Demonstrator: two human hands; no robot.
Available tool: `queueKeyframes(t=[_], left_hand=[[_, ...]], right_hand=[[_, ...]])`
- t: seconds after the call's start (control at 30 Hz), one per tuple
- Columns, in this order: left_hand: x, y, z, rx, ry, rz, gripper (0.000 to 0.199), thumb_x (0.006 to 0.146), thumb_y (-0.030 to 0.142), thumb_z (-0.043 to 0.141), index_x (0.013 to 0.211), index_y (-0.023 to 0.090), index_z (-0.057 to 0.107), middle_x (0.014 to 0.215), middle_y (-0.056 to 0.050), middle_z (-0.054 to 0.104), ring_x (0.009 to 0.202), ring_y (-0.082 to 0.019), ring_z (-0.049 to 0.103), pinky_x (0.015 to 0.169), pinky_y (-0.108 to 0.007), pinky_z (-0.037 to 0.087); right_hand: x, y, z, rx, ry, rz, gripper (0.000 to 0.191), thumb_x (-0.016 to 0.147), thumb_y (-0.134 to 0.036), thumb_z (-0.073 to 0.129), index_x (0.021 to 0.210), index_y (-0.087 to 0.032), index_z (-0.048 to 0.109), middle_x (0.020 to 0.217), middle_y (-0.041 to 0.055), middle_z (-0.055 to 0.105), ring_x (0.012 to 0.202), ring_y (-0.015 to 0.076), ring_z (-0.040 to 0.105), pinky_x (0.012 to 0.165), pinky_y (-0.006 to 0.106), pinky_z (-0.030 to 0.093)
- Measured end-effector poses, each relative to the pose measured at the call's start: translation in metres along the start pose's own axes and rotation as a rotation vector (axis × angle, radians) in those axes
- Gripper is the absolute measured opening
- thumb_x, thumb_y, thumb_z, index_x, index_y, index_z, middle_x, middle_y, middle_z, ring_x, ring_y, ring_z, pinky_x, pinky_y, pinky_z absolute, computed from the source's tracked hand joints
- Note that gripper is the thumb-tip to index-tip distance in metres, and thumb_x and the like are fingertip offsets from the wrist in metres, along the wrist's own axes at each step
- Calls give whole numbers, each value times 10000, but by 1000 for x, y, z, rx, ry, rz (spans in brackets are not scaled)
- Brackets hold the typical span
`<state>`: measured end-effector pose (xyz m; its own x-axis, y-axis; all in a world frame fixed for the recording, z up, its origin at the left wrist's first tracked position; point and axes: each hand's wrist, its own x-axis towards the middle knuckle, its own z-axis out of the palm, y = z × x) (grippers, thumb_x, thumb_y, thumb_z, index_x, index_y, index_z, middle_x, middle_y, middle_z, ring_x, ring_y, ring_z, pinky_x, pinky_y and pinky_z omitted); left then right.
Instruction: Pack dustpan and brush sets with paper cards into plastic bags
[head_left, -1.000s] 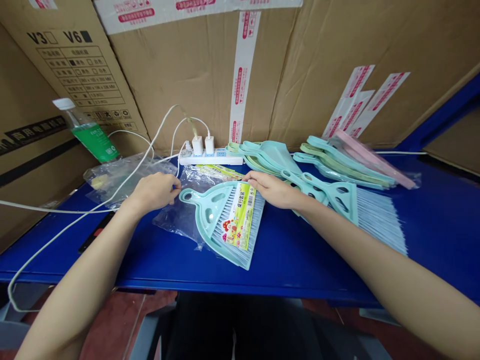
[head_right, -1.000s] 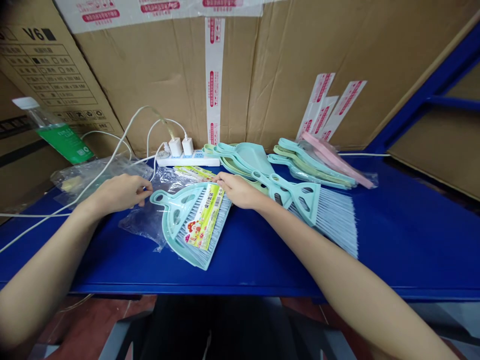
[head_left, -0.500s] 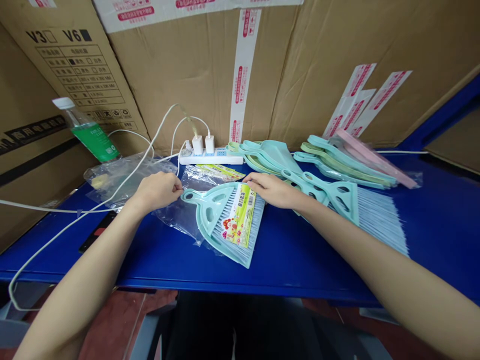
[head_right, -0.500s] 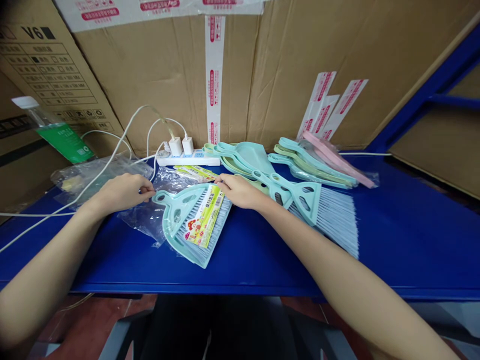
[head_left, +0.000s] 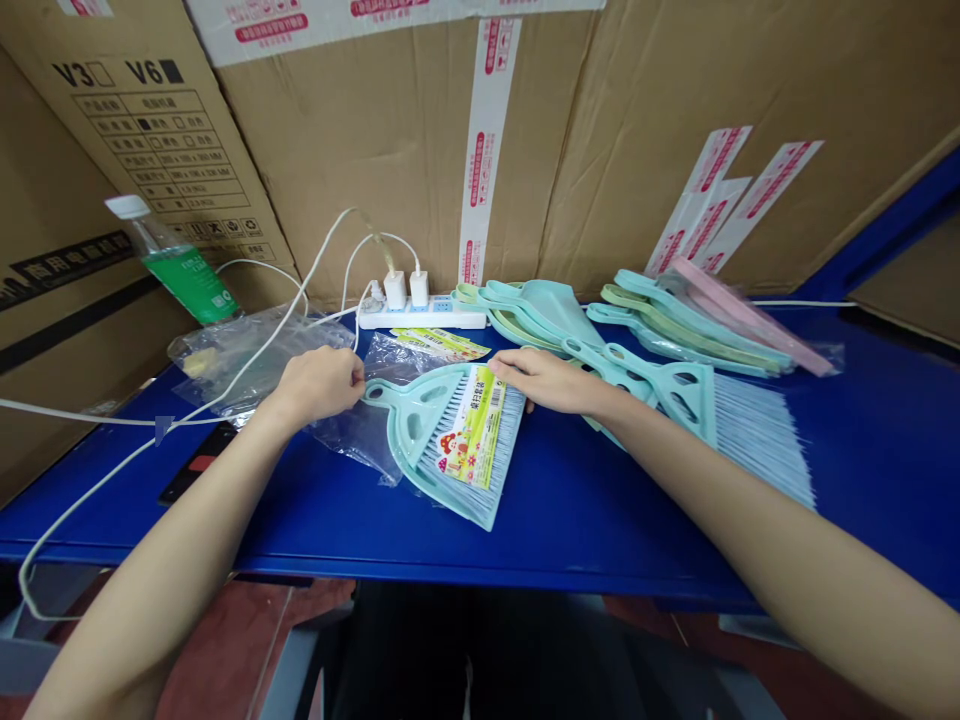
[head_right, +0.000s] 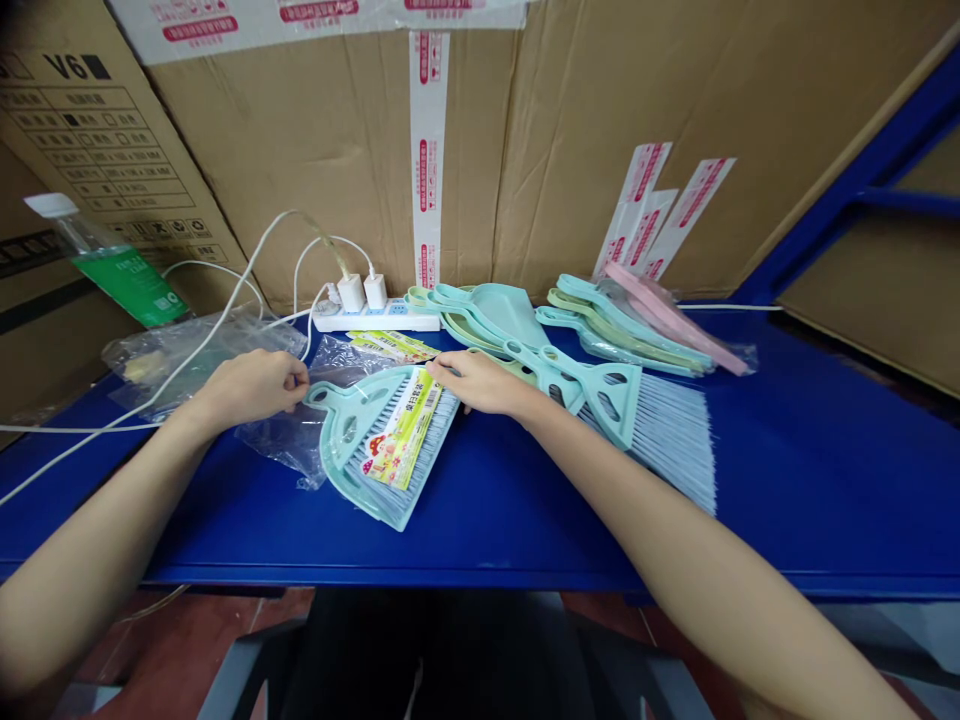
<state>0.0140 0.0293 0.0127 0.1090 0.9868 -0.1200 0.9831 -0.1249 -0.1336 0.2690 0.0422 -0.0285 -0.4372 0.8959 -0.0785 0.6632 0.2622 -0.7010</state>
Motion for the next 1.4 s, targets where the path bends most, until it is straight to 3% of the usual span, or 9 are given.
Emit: queueKeyframes(t=[0.2, 0.43, 0.57, 0.73, 0.83, 0.93, 1.1, 1.23, 1.4], left_hand=[[-1, 0, 1, 31, -12, -2, 184, 729, 159, 487, 648, 210, 644, 685, -44, 723, 692, -227, 655, 553, -288, 418], [0, 3, -2, 70, -97, -68, 247, 755, 172, 467, 813, 202, 704, 771, -50, 749, 814, -247, 688, 707, -337, 511], [0, 4, -3, 78, -122, -94, 281, 769, 176, 460, 884, 198, 715, 825, -56, 756, 850, -254, 693, 772, -358, 520], [-1, 5, -3, 93, -127, -101, 283, 776, 174, 457, 884, 193, 719, 844, -61, 758, 880, -267, 695, 790, -366, 519], [-2, 5, -3, 104, -124, -105, 287, 782, 171, 455, 891, 194, 719, 843, -60, 758, 877, -259, 697, 790, -356, 518], [-3, 6, -4, 114, -126, -112, 283, 782, 167, 457, 866, 199, 726, 832, -61, 758, 881, -252, 698, 795, -345, 516], [-3, 6, -5, 127, -129, -123, 277, 777, 162, 460, 802, 199, 733, 835, -74, 751, 892, -267, 699, 803, -357, 519], [-3, 6, -6, 126, -127, -126, 282, 776, 152, 452, 775, 187, 732, 843, -94, 747, 893, -289, 700, 798, -381, 523], [-3, 5, -4, 138, -114, -127, 288, 788, 168, 449, 786, 189, 736, 836, -98, 746, 914, -299, 698, 814, -392, 522]], right_hand=[[0, -3, 2, 325, -52, 72, 259, 989, -304, 368, 841, -188, 546, 749, 25, 624, 562, 104, 536, 464, 209, 460], [3, 4, 3, 643, -120, 167, 215, 992, -265, 412, 919, -186, 598, 764, 25, 679, 626, 112, 608, 524, 201, 501], [3, 9, 2, 696, -160, 100, 209, 979, -274, 466, 872, -185, 622, 693, 6, 655, 542, 99, 556, 440, 184, 451], [2, 9, 2, 734, -168, 96, 222, 981, -274, 472, 910, -185, 662, 704, 5, 662, 595, 103, 584, 466, 179, 459], [4, 7, 4, 789, -140, 134, 250, 995, -263, 447, 993, -173, 680, 766, 21, 690, 662, 107, 615, 552, 191, 503], [5, 6, 7, 861, -123, 149, 277, 1002, -263, 433, 1031, -154, 685, 903, 58, 723, 790, 129, 653, 771, 256, 546], [6, 6, 9, 959, -148, 146, 335, 1019, -298, 380, 1042, -142, 676, 1025, 90, 733, 1014, 176, 656, 1040, 379, 446], [5, 4, 8, 983, -141, 140, 348, 1026, -279, 354, 1039, -140, 672, 1051, 89, 734, 1093, 179, 635, 1103, 396, 384], [5, 4, 8, 991, -131, 145, 341, 1024, -265, 361, 1026, -126, 672, 1034, 97, 737, 1068, 179, 648, 1096, 390, 395]])
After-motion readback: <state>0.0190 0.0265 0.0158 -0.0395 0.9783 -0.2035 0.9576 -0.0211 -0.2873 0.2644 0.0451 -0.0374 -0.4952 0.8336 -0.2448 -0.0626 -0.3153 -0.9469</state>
